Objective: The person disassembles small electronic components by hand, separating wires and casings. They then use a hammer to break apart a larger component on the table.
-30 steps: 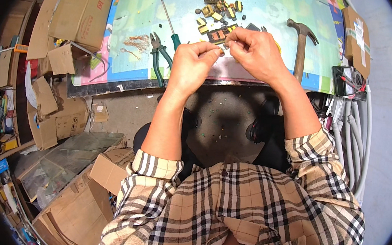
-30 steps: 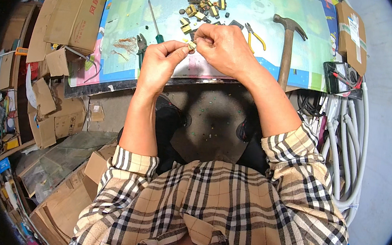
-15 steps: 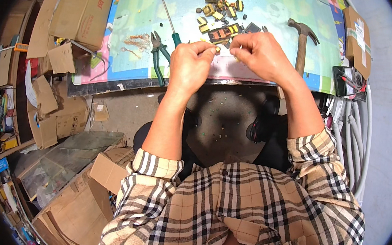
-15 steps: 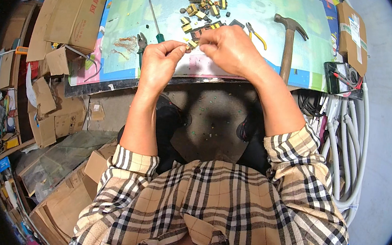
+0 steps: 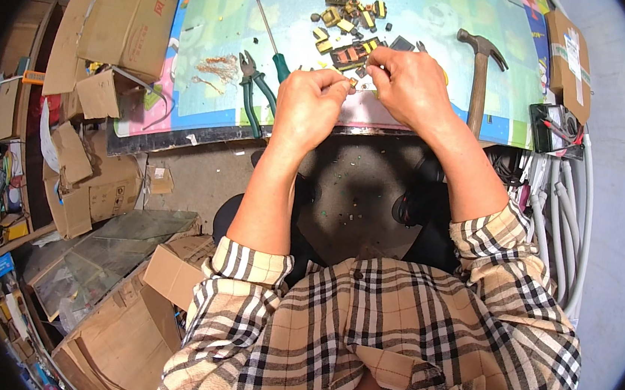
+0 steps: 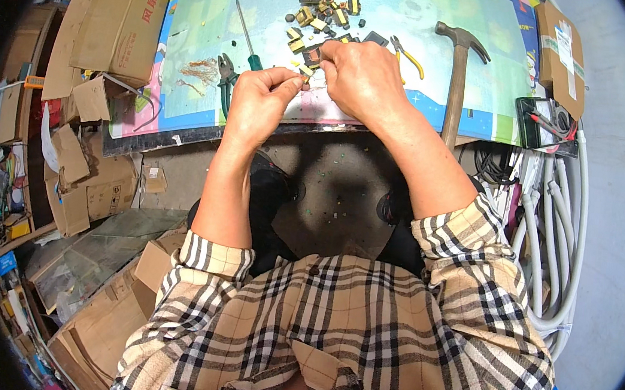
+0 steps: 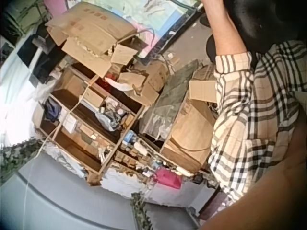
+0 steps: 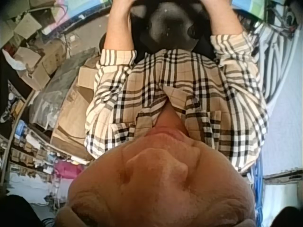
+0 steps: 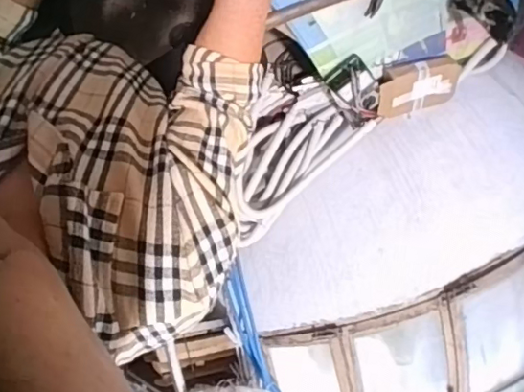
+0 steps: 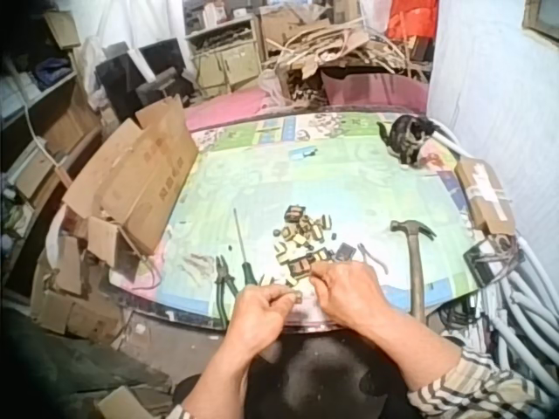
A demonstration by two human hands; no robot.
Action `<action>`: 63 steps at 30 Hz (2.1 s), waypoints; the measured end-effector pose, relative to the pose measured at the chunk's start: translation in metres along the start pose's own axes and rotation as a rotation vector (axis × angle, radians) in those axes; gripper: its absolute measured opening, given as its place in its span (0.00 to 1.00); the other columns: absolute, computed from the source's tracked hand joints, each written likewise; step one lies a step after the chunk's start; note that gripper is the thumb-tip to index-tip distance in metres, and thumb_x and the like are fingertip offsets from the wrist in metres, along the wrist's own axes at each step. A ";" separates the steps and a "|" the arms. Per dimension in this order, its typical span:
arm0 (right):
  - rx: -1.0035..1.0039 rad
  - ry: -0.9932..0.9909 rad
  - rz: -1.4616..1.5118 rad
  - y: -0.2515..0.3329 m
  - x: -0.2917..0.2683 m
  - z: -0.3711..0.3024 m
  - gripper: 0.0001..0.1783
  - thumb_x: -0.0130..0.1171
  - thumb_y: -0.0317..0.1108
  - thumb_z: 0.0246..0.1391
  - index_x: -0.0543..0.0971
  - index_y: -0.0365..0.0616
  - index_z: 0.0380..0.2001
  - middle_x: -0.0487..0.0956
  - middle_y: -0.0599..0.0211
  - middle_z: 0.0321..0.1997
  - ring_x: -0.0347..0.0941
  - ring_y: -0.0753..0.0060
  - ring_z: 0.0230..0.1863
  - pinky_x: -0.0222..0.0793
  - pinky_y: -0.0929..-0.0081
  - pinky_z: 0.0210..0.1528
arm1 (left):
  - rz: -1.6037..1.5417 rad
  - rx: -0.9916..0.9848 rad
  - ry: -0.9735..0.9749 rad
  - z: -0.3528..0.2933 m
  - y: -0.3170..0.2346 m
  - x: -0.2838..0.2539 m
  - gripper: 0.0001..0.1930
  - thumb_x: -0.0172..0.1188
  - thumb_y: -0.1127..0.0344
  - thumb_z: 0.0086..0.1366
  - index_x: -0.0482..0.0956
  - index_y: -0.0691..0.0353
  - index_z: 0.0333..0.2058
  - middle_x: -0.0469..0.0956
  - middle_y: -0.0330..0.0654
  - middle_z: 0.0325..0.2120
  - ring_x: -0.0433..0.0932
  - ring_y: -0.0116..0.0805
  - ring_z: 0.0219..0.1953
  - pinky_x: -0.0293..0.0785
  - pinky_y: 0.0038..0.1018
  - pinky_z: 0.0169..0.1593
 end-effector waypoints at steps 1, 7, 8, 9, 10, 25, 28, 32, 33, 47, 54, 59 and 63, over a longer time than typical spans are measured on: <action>0.007 0.006 -0.005 0.000 -0.001 0.000 0.08 0.57 0.36 0.50 0.82 0.50 0.32 0.79 0.55 0.22 0.77 0.50 0.28 0.72 0.56 0.34 | -0.021 -0.010 -0.012 0.000 0.002 0.000 0.08 0.59 0.70 0.60 0.82 0.70 0.33 0.82 0.41 0.25 0.74 0.22 0.27 0.70 0.23 0.35; -0.008 -0.126 -0.031 -0.006 0.003 0.001 0.06 0.58 0.36 0.50 0.81 0.49 0.30 0.78 0.57 0.21 0.77 0.50 0.28 0.72 0.59 0.32 | 0.094 0.012 -0.054 -0.005 -0.007 -0.002 0.08 0.59 0.69 0.60 0.82 0.68 0.32 0.80 0.40 0.21 0.72 0.22 0.25 0.69 0.23 0.32; -0.013 -0.179 -0.048 -0.008 0.003 0.001 0.06 0.58 0.36 0.49 0.81 0.49 0.29 0.78 0.57 0.21 0.77 0.51 0.28 0.72 0.59 0.32 | 0.167 0.035 -0.061 -0.007 -0.010 -0.003 0.08 0.59 0.68 0.60 0.83 0.68 0.32 0.80 0.40 0.21 0.72 0.22 0.25 0.69 0.23 0.31; -0.029 -0.216 -0.033 -0.008 0.002 0.001 0.06 0.58 0.36 0.50 0.80 0.48 0.29 0.78 0.57 0.21 0.77 0.51 0.27 0.72 0.60 0.31 | 0.159 0.044 -0.069 -0.008 -0.009 -0.003 0.08 0.59 0.68 0.59 0.83 0.67 0.32 0.79 0.40 0.20 0.72 0.22 0.24 0.69 0.23 0.31; -0.046 -0.252 -0.018 -0.008 0.000 0.001 0.06 0.58 0.36 0.50 0.80 0.48 0.28 0.78 0.58 0.21 0.77 0.50 0.27 0.72 0.61 0.30 | 0.150 0.054 -0.077 -0.009 -0.007 -0.002 0.08 0.59 0.68 0.59 0.83 0.67 0.32 0.79 0.40 0.19 0.71 0.22 0.24 0.69 0.23 0.30; -0.240 -0.124 -0.049 -0.015 -0.006 0.005 0.08 0.56 0.37 0.51 0.80 0.46 0.31 0.79 0.61 0.29 0.76 0.54 0.33 0.71 0.62 0.37 | 0.134 0.035 -0.248 -0.007 -0.007 -0.005 0.09 0.62 0.66 0.58 0.84 0.61 0.37 0.69 0.32 0.13 0.62 0.18 0.18 0.60 0.23 0.23; -0.329 -0.100 0.042 -0.015 -0.003 0.004 0.09 0.56 0.35 0.51 0.80 0.44 0.32 0.78 0.60 0.30 0.74 0.53 0.35 0.70 0.62 0.38 | 0.111 0.057 -0.255 -0.004 0.000 -0.002 0.09 0.61 0.65 0.58 0.84 0.60 0.35 0.74 0.44 0.15 0.72 0.33 0.19 0.67 0.30 0.26; -0.239 0.033 0.374 -0.008 0.003 0.000 0.09 0.56 0.33 0.51 0.79 0.40 0.32 0.77 0.57 0.30 0.74 0.51 0.35 0.70 0.61 0.38 | 0.132 0.124 -0.253 -0.005 -0.003 0.003 0.08 0.59 0.65 0.59 0.83 0.60 0.34 0.78 0.52 0.20 0.79 0.47 0.24 0.72 0.35 0.30; -0.215 0.033 0.402 -0.008 0.004 0.001 0.09 0.56 0.32 0.51 0.79 0.39 0.32 0.78 0.54 0.31 0.74 0.49 0.35 0.70 0.60 0.38 | 0.153 0.154 -0.258 -0.006 -0.005 0.004 0.08 0.59 0.65 0.59 0.83 0.60 0.34 0.78 0.52 0.21 0.79 0.48 0.25 0.73 0.36 0.31; -0.210 -0.082 0.353 0.005 -0.006 0.000 0.07 0.56 0.31 0.48 0.78 0.38 0.27 0.77 0.54 0.24 0.75 0.49 0.28 0.70 0.62 0.32 | 0.276 0.290 -0.342 -0.009 -0.009 0.006 0.08 0.60 0.65 0.59 0.83 0.60 0.34 0.75 0.47 0.15 0.75 0.32 0.17 0.70 0.28 0.26; -0.283 0.080 0.393 0.006 -0.010 -0.003 0.07 0.56 0.31 0.48 0.77 0.38 0.27 0.75 0.52 0.23 0.74 0.48 0.28 0.68 0.60 0.31 | 0.066 0.162 -0.341 -0.005 -0.001 0.004 0.08 0.58 0.67 0.58 0.83 0.63 0.32 0.79 0.50 0.20 0.79 0.39 0.22 0.72 0.32 0.30; -0.158 0.076 0.293 -0.008 -0.008 0.003 0.08 0.55 0.32 0.50 0.77 0.38 0.29 0.72 0.56 0.18 0.68 0.57 0.20 0.65 0.67 0.27 | -0.208 0.000 -0.135 -0.002 0.009 0.004 0.08 0.58 0.69 0.59 0.83 0.66 0.32 0.79 0.41 0.18 0.72 0.22 0.21 0.69 0.24 0.28; -0.108 -0.055 0.196 -0.009 -0.005 0.005 0.07 0.55 0.33 0.50 0.78 0.41 0.28 0.76 0.54 0.23 0.74 0.51 0.27 0.69 0.61 0.32 | -0.206 0.046 -0.080 -0.002 0.005 0.006 0.08 0.58 0.69 0.59 0.83 0.66 0.32 0.79 0.39 0.19 0.72 0.22 0.23 0.68 0.24 0.29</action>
Point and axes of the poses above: each hand's wrist, its own z-axis towards the middle knuckle, its own x-axis out of the palm, y = z × x, the point moved 1 cm from there along z, towards the middle knuckle
